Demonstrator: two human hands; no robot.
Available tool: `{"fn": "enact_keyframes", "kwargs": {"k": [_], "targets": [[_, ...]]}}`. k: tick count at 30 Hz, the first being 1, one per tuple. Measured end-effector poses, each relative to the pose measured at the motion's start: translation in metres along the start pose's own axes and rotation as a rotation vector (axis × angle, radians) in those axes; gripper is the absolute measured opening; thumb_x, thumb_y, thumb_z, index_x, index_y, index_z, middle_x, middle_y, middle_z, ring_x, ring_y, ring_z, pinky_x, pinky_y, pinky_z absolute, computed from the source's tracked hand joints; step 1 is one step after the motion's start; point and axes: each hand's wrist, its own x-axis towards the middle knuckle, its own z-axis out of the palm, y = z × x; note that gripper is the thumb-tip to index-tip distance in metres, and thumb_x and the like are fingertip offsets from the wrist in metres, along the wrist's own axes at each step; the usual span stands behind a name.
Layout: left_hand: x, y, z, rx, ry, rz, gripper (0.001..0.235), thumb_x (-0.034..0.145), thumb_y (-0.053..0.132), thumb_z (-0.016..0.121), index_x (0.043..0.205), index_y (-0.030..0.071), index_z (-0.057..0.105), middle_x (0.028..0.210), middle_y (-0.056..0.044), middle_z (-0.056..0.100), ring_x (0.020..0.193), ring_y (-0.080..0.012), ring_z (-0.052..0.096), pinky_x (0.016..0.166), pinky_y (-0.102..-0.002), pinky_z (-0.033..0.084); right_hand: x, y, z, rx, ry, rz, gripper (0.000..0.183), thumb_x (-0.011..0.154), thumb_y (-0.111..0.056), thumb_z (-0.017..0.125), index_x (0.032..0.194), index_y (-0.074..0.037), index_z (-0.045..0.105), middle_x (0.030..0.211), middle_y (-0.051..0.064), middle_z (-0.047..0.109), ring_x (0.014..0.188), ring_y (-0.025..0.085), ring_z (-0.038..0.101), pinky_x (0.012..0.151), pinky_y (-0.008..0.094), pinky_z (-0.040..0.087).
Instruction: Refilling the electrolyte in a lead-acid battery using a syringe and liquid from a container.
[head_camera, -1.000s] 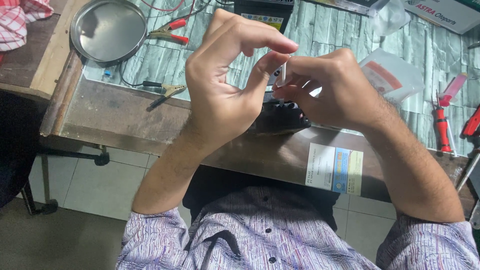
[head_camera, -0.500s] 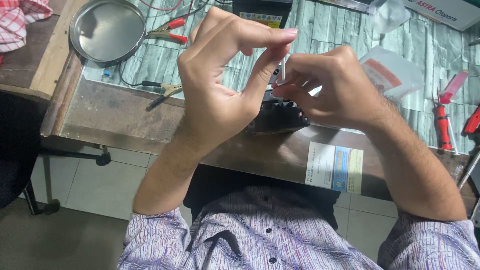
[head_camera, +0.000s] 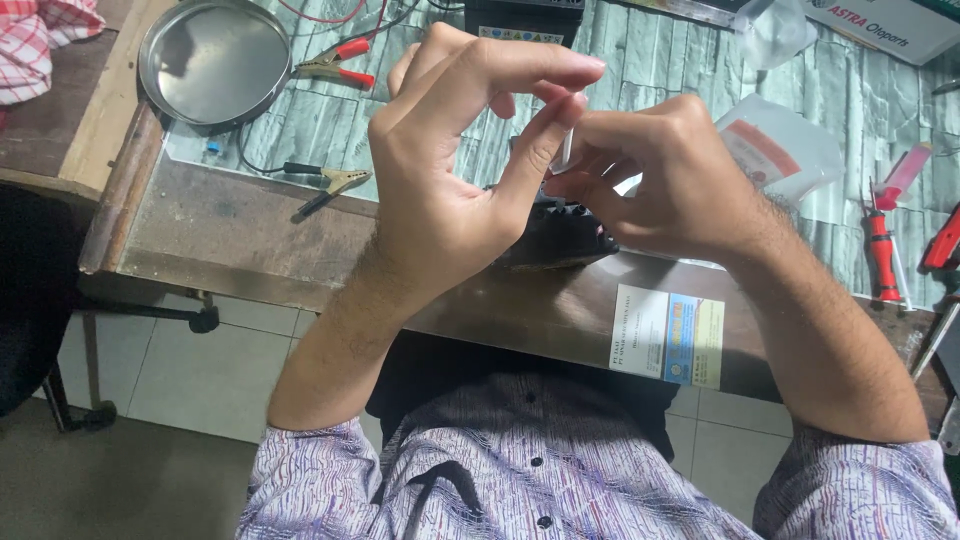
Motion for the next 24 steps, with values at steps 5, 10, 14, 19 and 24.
{"fn": "enact_keyframes", "kwargs": {"k": [5, 10, 14, 19, 24], "targets": [[-0.002, -0.001, 0.001, -0.016, -0.007, -0.05, 0.018, 0.109, 0.014, 0.073, 0.123, 0.02, 0.065, 0.101, 0.006, 0.074, 0.091, -0.0159, 0.058, 0.104, -0.035, 0.046, 0.0, 0.002, 0.0, -0.018, -0.014, 0.006, 0.007, 0.092, 0.004, 0.071, 0.09, -0.003, 0.07, 0.075, 0.001, 0.073, 0.059, 0.012, 0.068, 0.055, 0.026, 0.051], [0.0, 0.002, 0.0, -0.134, 0.046, -0.022, 0.014, 0.107, 0.003, 0.072, 0.117, 0.011, 0.067, 0.102, -0.003, 0.074, 0.097, -0.0203, 0.057, 0.086, -0.031, 0.053, 0.0, 0.002, 0.003, -0.004, -0.015, 0.041, 0.021, 0.095, -0.005, 0.08, 0.082, -0.004, 0.064, 0.078, 0.003, 0.075, 0.068, 0.017, 0.076, 0.059, 0.026, 0.06], [-0.003, 0.0, 0.001, -0.184, 0.025, -0.041, 0.026, 0.111, 0.006, 0.074, 0.13, 0.014, 0.059, 0.117, -0.002, 0.074, 0.101, -0.0153, 0.071, 0.096, -0.03, 0.054, -0.002, 0.005, 0.006, -0.025, 0.018, -0.001, 0.012, 0.093, -0.001, 0.079, 0.09, 0.001, 0.067, 0.081, 0.009, 0.076, 0.07, 0.022, 0.076, 0.061, 0.031, 0.06], [0.001, 0.008, -0.01, -0.207, 0.003, -0.054, 0.039, 0.11, 0.024, 0.07, 0.142, 0.012, 0.052, 0.136, -0.008, 0.07, 0.123, -0.0205, 0.069, 0.109, -0.033, 0.055, 0.001, -0.015, -0.016, 0.162, 0.08, 0.067, 0.016, 0.091, 0.012, 0.06, 0.101, 0.002, 0.067, 0.087, 0.009, 0.076, 0.083, 0.019, 0.081, 0.062, 0.026, 0.064], [0.016, 0.007, 0.006, -0.034, -0.17, 0.021, 0.017, 0.098, 0.017, 0.077, 0.109, 0.008, 0.068, 0.11, -0.005, 0.071, 0.101, -0.0234, 0.064, 0.092, -0.035, 0.048, -0.027, -0.034, -0.047, 0.401, 0.36, 0.034, 0.003, 0.101, 0.019, 0.055, 0.1, 0.017, 0.058, 0.101, 0.029, 0.066, 0.094, 0.037, 0.075, 0.089, 0.041, 0.067]]}}
